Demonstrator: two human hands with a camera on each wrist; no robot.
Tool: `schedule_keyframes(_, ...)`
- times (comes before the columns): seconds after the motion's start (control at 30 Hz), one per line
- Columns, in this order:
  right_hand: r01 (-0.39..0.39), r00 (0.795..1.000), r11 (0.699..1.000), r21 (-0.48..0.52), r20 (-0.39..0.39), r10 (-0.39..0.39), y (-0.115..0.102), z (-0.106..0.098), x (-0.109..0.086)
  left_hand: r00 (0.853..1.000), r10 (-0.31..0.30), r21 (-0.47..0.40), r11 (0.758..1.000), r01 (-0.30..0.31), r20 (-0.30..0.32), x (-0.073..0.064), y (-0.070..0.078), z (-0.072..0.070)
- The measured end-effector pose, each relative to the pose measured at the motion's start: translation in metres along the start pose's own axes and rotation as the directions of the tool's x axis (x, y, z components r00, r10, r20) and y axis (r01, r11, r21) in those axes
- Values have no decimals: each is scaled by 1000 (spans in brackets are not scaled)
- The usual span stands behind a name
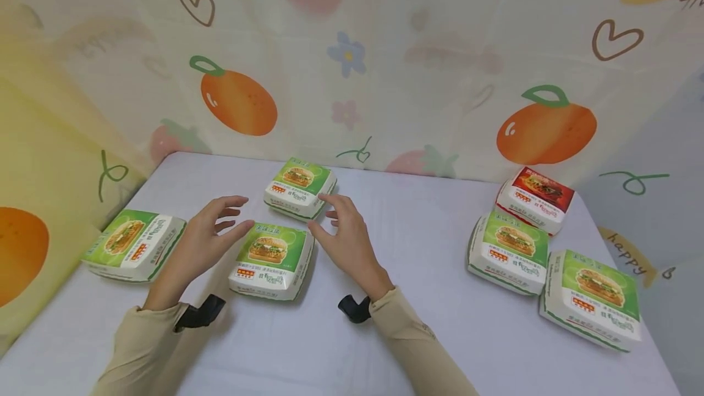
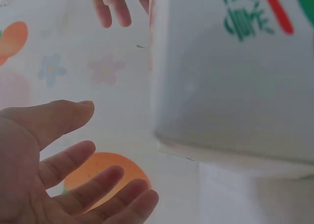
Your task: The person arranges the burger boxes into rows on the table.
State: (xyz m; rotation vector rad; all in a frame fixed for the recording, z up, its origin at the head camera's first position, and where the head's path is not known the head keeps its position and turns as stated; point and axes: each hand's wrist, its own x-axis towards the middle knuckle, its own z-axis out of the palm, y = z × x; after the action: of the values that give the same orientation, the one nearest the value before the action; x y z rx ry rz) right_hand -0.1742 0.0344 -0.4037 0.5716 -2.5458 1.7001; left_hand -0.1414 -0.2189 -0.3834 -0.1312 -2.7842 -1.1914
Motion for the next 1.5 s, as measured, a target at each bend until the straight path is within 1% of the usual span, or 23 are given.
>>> schedule_keyframes(0.17, -30, 999, 999, -16, 14, 30, 1, 2, 10, 998, -43, -1, 999, 43, 46, 10, -4, 1)
schedule_keyframes(0.23, -60, 998, 998, -22, 23, 60, 1, 2, 14, 996, -55, -3, 998, 56, 73, 14, -6, 1)
schedule_keyframes(0.4, -137, 990, 990, -27, 34, 137, 4, 4, 22, 988, -70, -46, 996, 77, 135, 24, -11, 4)
schedule_keyframes(0.5, -189, 981, 982, -12, 52, 189, 9, 5, 24, 979, -99, -64, 992, 111, 177, 29, -16, 7)
schedule_keyframes(0.57, -225, 971, 974, 0, 78, 225, 12, 6, 25, 968, -130, -59, 988, 146, 215, 31, -20, 10)
schedule_keyframes(0.63, -250, 962, 968, 4, 113, 248, 16, 6, 25, 952, -161, -49, 983, 179, 262, 32, -24, 12)
schedule_keyframes(0.73, -268, 948, 963, -9, 174, 266, 21, 8, 25, 930, -185, -29, 979, 204, 317, 32, -28, 14)
schedule_keyframes(0.8, -272, 938, 962, -21, 217, 270, 24, 8, 24, 919, -181, -15, 980, 198, 349, 30, -29, 11)
schedule_keyframes(0.87, -282, 926, 959, -32, 252, 280, 26, 7, 24, 905, -179, 11, 982, 189, 386, 26, -28, 6)
schedule_keyframes(0.97, -292, 911, 956, -40, 294, 290, 27, 4, 23, 875, -171, 46, 985, 168, 454, 20, -27, -4)
schedule_keyframes(1.0, -292, 908, 956, -40, 302, 290, 27, 4, 23, 863, -175, 55, 984, 170, 473, 18, -26, -7)
schedule_keyframes(1.1, -286, 905, 957, -42, 316, 284, 26, 3, 23, 836, -181, 68, 983, 171, 518, 15, -25, -12)
schedule_keyframes(1.23, -274, 908, 961, -44, 318, 274, 26, 3, 24, 806, -198, 79, 979, 185, 558, 14, -24, -12)
schedule_keyframes(1.3, -274, 908, 961, -48, 316, 274, 25, 3, 23, 796, -193, 78, 980, 182, 574, 13, -22, -11)
schedule_keyframes(1.37, -276, 906, 960, -54, 319, 279, 25, 2, 23, 791, -194, 80, 980, 181, 580, 13, -21, -10)
schedule_keyframes(1.5, -283, 894, 956, -76, 342, 291, 24, -1, 22, 787, -190, 86, 981, 173, 587, 12, -17, -8)
